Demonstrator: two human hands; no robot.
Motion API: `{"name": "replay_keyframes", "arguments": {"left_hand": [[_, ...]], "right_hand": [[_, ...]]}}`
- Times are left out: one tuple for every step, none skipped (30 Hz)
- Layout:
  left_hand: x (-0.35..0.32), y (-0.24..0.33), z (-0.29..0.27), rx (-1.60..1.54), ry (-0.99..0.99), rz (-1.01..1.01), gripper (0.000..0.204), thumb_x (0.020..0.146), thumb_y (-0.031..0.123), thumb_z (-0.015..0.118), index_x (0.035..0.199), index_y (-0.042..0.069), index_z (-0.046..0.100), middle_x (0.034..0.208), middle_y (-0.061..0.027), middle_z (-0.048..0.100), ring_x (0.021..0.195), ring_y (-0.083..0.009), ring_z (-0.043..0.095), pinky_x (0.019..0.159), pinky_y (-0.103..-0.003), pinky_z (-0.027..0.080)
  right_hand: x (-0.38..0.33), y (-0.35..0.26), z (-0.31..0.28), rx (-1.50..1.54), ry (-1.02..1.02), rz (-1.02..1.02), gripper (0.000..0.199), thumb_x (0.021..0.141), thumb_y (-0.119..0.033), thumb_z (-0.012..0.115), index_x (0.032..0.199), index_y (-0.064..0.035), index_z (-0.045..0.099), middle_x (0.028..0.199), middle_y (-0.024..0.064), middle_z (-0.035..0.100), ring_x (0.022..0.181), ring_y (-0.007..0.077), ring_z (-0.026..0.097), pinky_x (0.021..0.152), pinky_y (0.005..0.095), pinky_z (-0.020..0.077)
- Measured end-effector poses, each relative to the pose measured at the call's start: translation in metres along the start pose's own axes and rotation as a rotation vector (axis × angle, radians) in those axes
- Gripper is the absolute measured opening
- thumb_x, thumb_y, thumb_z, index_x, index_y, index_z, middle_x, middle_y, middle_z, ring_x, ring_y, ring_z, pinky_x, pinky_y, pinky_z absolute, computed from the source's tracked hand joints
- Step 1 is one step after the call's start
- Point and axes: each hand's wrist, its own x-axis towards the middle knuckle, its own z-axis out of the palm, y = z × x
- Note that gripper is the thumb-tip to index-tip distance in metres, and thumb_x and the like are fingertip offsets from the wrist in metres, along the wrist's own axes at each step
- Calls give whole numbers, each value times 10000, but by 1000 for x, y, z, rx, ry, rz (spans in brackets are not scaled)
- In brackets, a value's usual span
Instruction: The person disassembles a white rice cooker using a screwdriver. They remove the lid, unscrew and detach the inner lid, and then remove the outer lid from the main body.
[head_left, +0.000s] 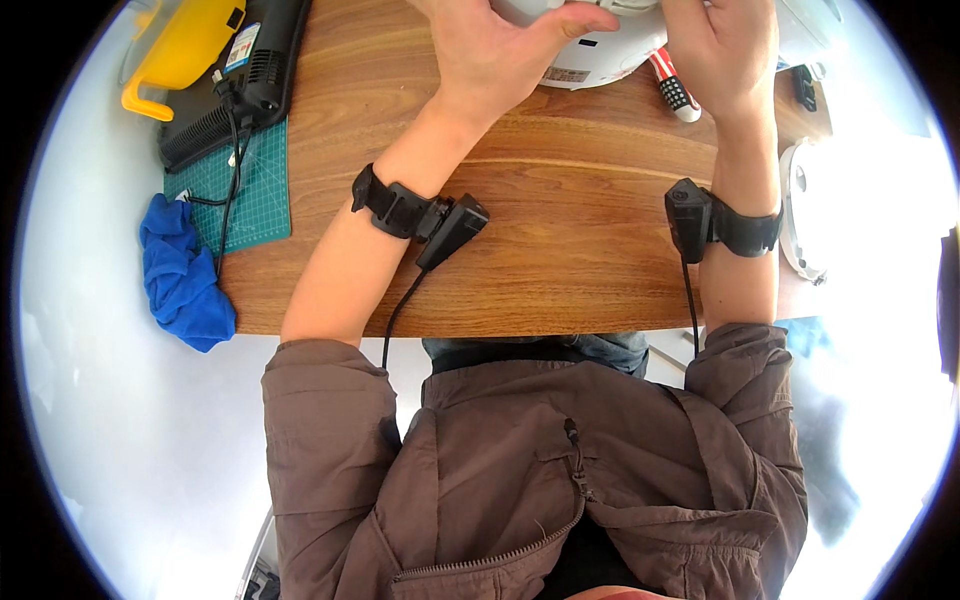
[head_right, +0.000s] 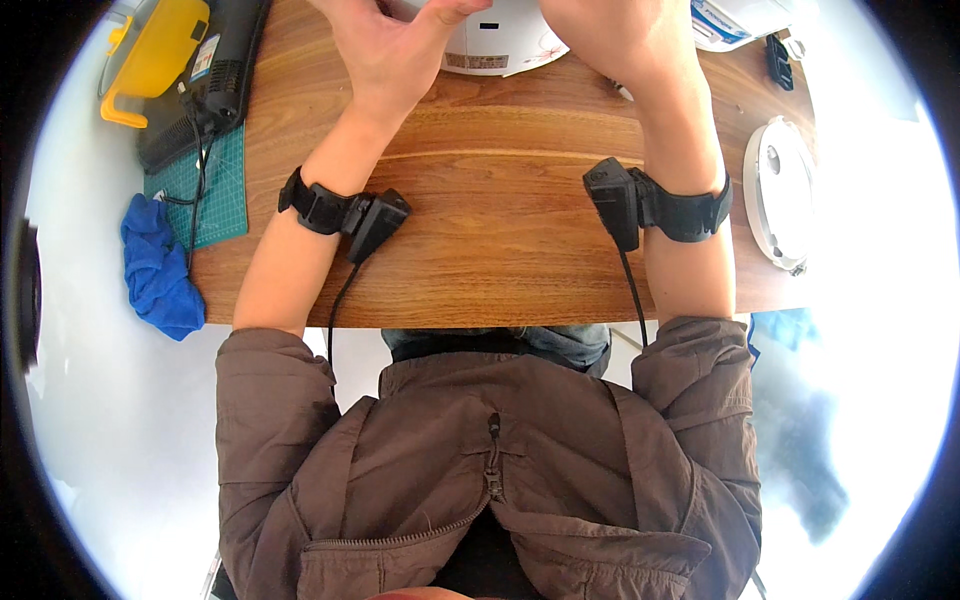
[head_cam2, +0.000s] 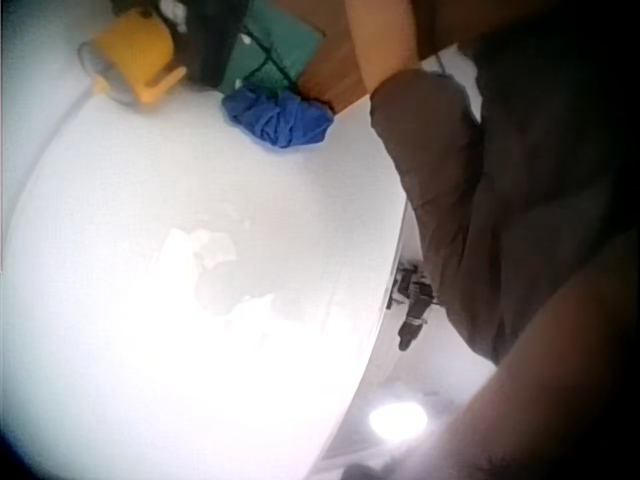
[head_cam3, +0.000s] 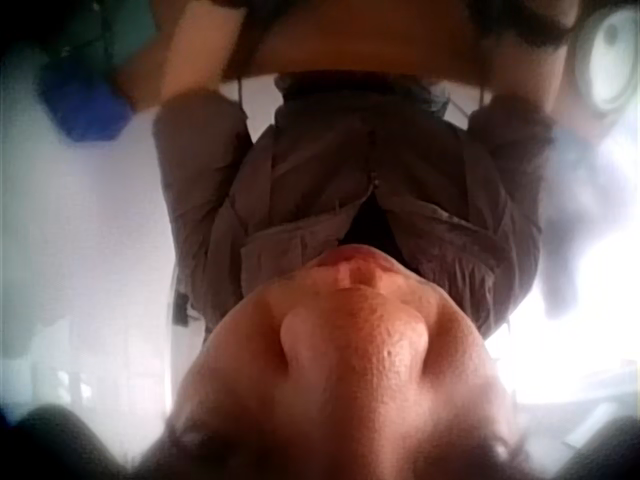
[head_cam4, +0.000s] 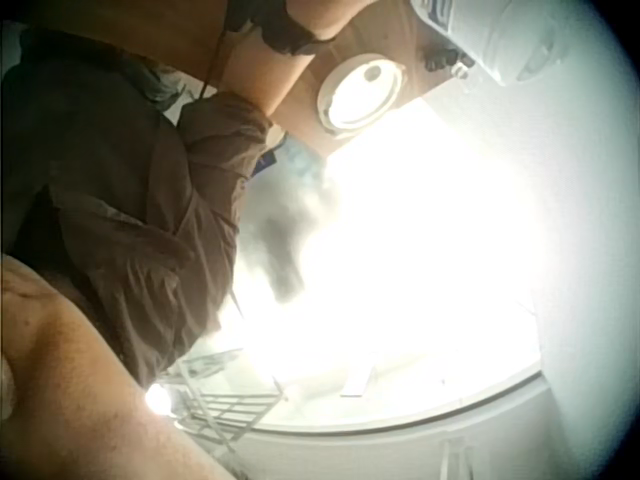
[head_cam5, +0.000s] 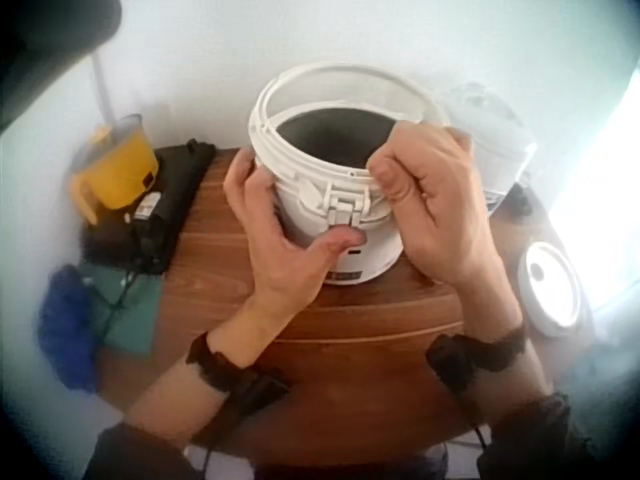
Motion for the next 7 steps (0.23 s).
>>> {"name": "replay_keyframes", "arguments": {"left_hand": [[0, -2, 0, 8, -4, 20, 1073, 740, 642, 851, 1450, -5, 374, 1476, -197, 273, 1391, -347, 313, 1150, -488, 311], [-1, -2, 0, 12, -13, 16, 1076, 743, 648, 845, 1454, -6, 371, 1477, -196, 274, 1389, -347, 315, 1149, -489, 313], [1, 3, -1, 18, -23, 11, 1079, 746, 654, 838, 1457, -8, 368, 1477, -196, 274, 1387, -347, 318, 1148, -490, 315], [2, 6, -1, 23, -33, 7, 1082, 749, 660, 832, 1460, -9, 366, 1478, -195, 274, 1386, -347, 321, 1147, -491, 316], [1, 5, -1, 9, -29, 19, 1084, 757, 659, 826, 1473, -7, 357, 1476, -195, 276, 1386, -347, 322, 1153, -489, 307], [2, 3, -1, -2, -24, 32, 1086, 765, 658, 821, 1485, -5, 349, 1474, -196, 278, 1386, -346, 322, 1159, -487, 298], [1, -1, 0, -13, -18, 45, 1088, 774, 657, 816, 1497, -3, 340, 1472, -196, 280, 1385, -346, 322, 1165, -485, 289]], "right_hand": [[1, -1, -2, -19, -4, -15, 203, 989, -165, 597, 824, -47, 597, 762, 90, 546, 767, 296, 548, 826, 384, 377], [2, -2, -3, -43, -13, -25, 195, 986, -165, 601, 828, -50, 599, 763, 87, 547, 768, 296, 547, 825, 384, 376], [3, -3, -4, -66, -21, -34, 188, 983, -164, 605, 832, -53, 601, 764, 84, 548, 768, 295, 546, 825, 384, 375], [3, -4, -5, -89, -29, -44, 180, 980, -163, 609, 835, -55, 602, 766, 81, 549, 768, 295, 546, 824, 384, 374], [3, -4, -6, -105, -32, -56, 180, 979, -168, 614, 838, -56, 605, 763, 80, 547, 764, 293, 544, 821, 383, 373], [3, -5, -6, -118, -35, -70, 180, 978, -172, 620, 841, -56, 608, 761, 79, 545, 761, 292, 542, 818, 381, 372], [4, -6, -6, -132, -37, -85, 180, 976, -177, 626, 843, -56, 611, 759, 78, 543, 757, 291, 540, 814, 380, 371]]}}
